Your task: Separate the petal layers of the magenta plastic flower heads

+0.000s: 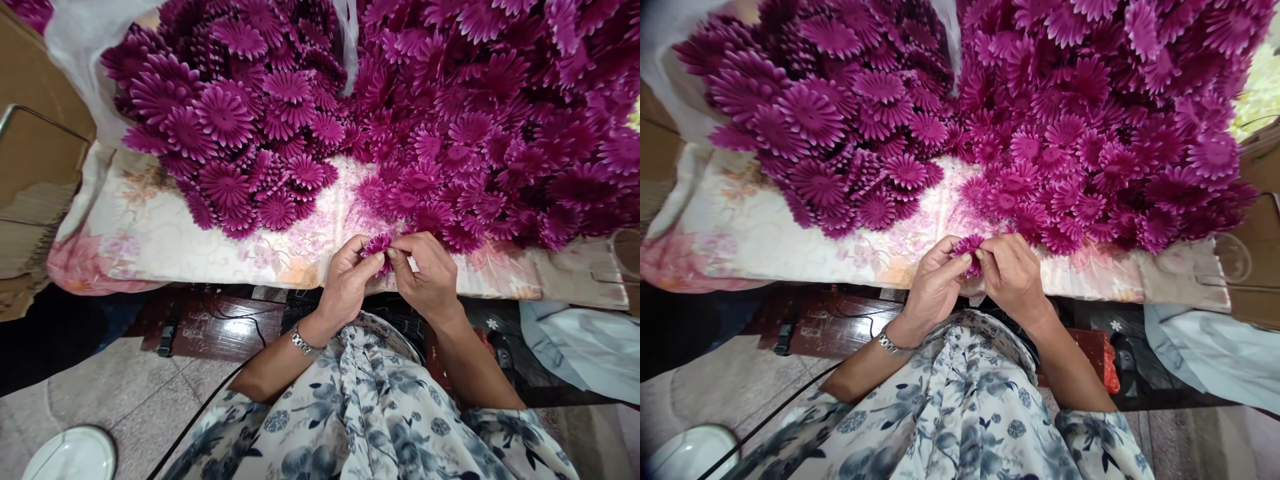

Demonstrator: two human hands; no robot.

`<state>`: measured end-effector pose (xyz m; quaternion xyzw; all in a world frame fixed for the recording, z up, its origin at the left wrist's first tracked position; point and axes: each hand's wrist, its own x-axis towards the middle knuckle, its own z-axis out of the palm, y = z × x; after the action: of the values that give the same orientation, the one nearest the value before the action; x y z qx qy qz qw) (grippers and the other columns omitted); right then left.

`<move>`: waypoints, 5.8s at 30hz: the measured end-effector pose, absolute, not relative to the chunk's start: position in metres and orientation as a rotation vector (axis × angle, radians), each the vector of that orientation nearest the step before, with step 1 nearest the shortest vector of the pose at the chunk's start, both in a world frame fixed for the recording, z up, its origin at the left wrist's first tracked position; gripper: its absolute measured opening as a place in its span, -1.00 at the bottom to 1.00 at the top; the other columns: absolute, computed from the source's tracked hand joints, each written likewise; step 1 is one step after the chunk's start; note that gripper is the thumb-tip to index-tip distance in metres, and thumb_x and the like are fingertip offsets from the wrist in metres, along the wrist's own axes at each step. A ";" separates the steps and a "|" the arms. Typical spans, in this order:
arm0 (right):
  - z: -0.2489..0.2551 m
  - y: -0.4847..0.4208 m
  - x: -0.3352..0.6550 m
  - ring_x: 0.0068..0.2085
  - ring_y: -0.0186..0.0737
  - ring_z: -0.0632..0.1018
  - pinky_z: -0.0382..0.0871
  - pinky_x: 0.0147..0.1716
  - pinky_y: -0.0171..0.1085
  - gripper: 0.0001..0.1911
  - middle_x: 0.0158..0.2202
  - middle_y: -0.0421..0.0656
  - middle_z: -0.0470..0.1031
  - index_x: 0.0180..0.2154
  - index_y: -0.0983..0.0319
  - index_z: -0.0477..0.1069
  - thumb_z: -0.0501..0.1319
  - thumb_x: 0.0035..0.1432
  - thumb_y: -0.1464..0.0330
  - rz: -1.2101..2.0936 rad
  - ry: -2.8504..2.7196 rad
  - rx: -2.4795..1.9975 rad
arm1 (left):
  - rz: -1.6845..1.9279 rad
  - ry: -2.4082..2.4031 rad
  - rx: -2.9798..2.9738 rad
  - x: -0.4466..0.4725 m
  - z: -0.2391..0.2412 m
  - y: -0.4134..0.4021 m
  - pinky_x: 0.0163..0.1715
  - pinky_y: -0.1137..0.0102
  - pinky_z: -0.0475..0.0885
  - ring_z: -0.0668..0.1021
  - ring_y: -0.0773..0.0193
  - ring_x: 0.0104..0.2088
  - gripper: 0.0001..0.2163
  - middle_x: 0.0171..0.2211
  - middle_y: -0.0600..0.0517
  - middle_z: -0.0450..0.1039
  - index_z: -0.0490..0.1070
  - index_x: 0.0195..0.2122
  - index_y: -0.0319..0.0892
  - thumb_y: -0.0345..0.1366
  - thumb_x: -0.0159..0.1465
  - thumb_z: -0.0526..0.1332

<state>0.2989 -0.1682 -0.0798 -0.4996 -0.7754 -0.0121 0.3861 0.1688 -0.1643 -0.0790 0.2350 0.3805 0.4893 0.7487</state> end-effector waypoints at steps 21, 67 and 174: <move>-0.060 -0.165 0.308 -0.40 -0.23 0.36 0.22 -0.37 -0.22 -0.90 -0.49 -0.16 0.37 -0.38 0.19 0.27 0.11 0.17 0.49 -0.215 -2.183 -1.256 | 1.213 0.891 0.404 0.160 -0.079 -0.159 -0.57 0.52 0.16 0.25 0.48 -0.62 -0.88 -0.67 0.16 0.21 0.32 -0.61 -0.21 -0.40 -0.05 0.28; -0.072 -0.165 0.309 -0.55 -0.47 0.29 0.17 -0.53 -0.42 -0.78 -0.59 -0.32 0.23 -0.41 0.24 0.35 0.04 0.28 0.35 0.497 -1.705 -1.431 | 1.160 0.908 0.686 0.161 -0.089 -0.167 -0.57 0.52 0.33 0.32 0.45 -0.57 -0.80 -0.56 0.13 0.28 0.51 -0.38 -0.18 -0.14 0.16 0.26; -0.055 -0.165 0.326 -0.54 -0.44 0.25 0.12 -0.52 -0.37 -0.66 -0.60 -0.31 0.20 -0.59 0.23 0.22 0.22 0.13 0.23 0.442 -1.625 -1.441 | 1.076 0.905 1.215 0.177 -0.066 -0.146 -0.41 0.50 0.30 0.40 0.41 -0.46 -0.89 -0.46 0.09 0.44 0.48 -0.41 -0.18 -0.25 0.17 0.27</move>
<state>0.3257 -0.1655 -0.0555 -0.5819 -0.6561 0.1784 0.4462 0.1770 -0.1455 -0.0656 0.5239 0.3902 0.4640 0.5984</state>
